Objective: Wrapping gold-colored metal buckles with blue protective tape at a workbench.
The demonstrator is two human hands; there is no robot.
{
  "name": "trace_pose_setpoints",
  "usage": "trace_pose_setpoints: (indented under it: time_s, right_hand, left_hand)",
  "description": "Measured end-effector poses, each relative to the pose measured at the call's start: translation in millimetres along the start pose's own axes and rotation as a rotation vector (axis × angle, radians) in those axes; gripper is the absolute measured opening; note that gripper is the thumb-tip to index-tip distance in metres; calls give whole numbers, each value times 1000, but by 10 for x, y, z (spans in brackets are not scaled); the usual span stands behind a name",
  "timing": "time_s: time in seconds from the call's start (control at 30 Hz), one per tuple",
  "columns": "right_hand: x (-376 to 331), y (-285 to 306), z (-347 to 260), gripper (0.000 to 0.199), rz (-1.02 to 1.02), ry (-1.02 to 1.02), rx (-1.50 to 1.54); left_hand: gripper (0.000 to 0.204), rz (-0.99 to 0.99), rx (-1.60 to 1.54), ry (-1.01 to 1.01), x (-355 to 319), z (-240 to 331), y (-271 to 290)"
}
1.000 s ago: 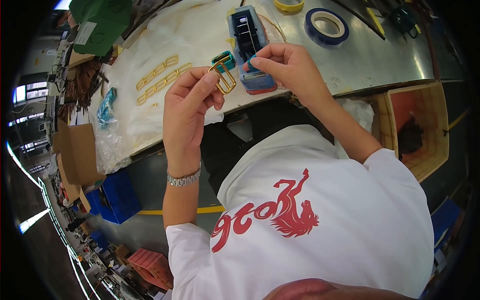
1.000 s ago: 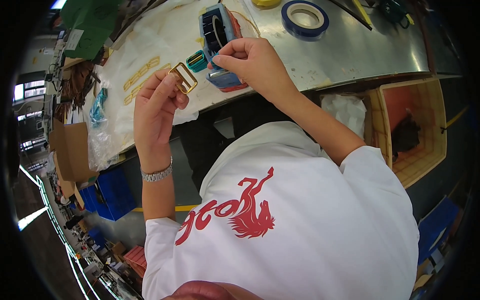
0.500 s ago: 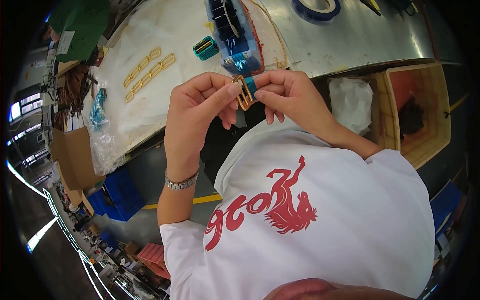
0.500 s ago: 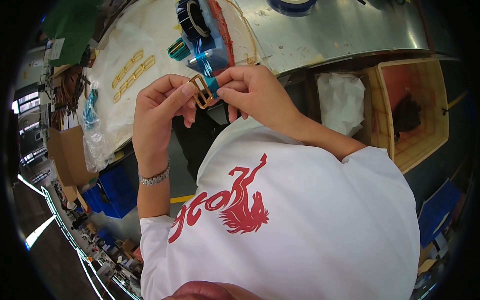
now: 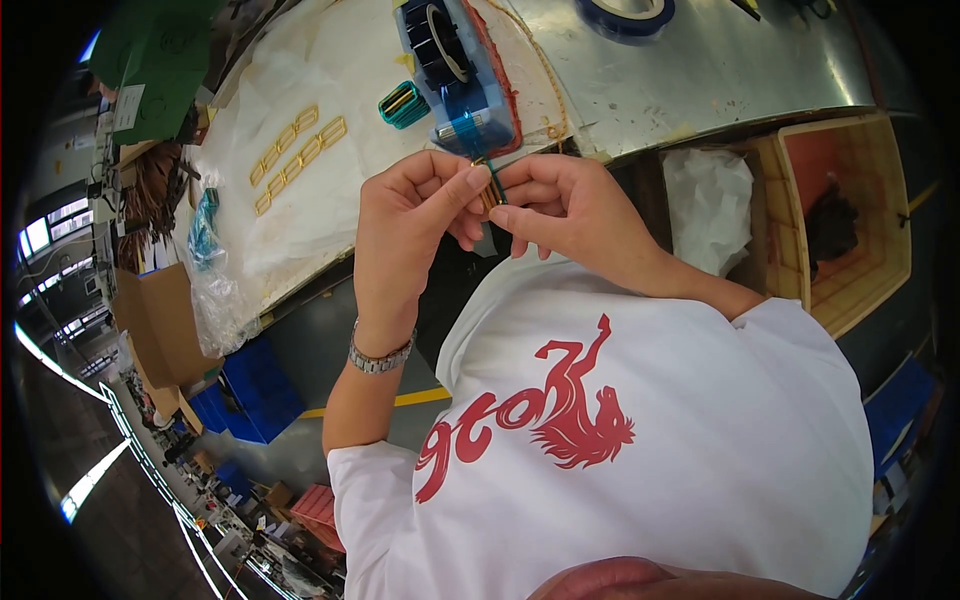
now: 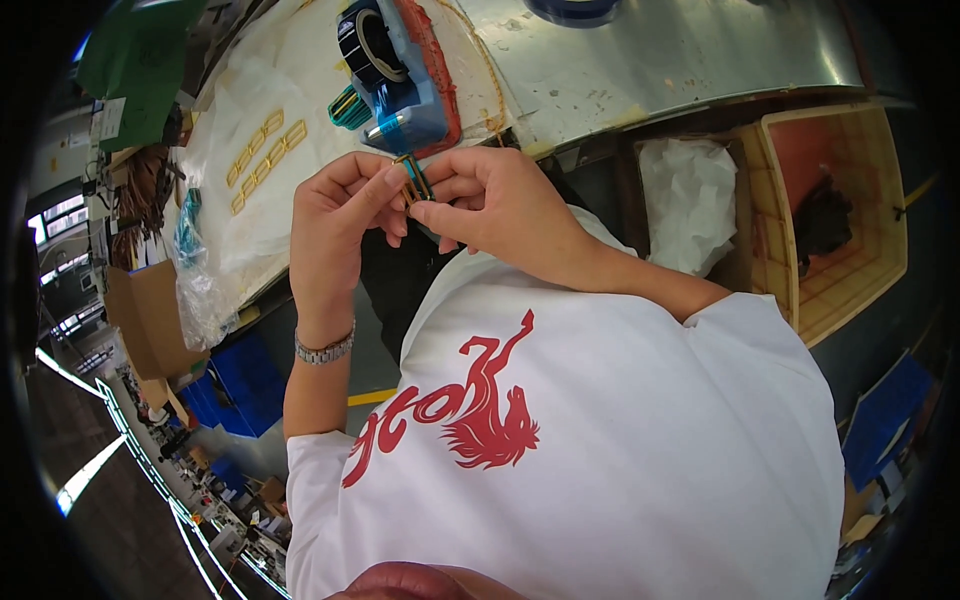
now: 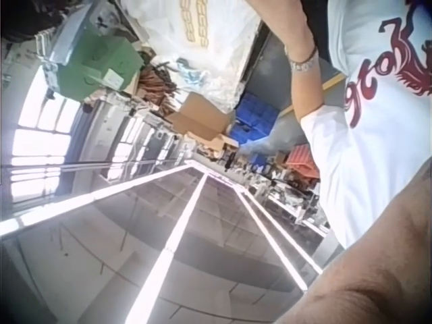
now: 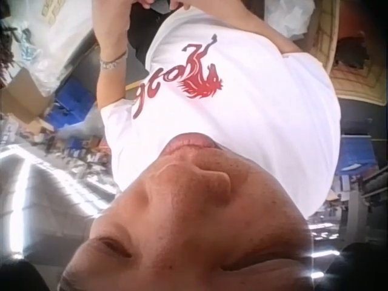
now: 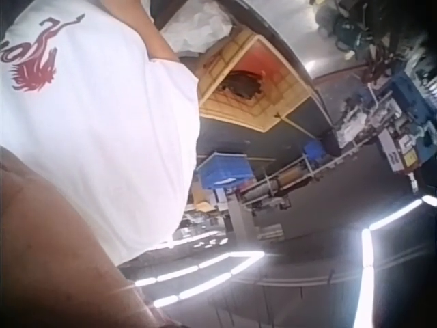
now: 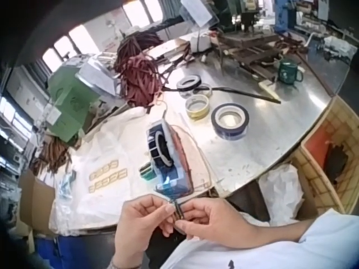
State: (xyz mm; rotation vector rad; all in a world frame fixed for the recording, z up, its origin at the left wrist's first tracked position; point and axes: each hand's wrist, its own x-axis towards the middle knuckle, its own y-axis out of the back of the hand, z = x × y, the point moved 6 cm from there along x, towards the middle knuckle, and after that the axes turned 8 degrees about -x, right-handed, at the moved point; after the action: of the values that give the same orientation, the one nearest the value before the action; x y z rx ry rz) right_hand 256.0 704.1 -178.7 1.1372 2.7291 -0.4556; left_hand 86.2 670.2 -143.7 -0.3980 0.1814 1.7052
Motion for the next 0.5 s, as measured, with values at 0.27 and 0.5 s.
trace_pose_setpoints:
  time_s: [0.27, 0.5]
  right_hand:
    - [59, -11, 84, 32, -17, -44, 16]
    - [-43, -40, -97, 29, 6, 53, 78]
  left_hand:
    - [19, 75, 136, -122, -78, -48, -5]
    - [34, 36, -123, -54, -206, -228, -17]
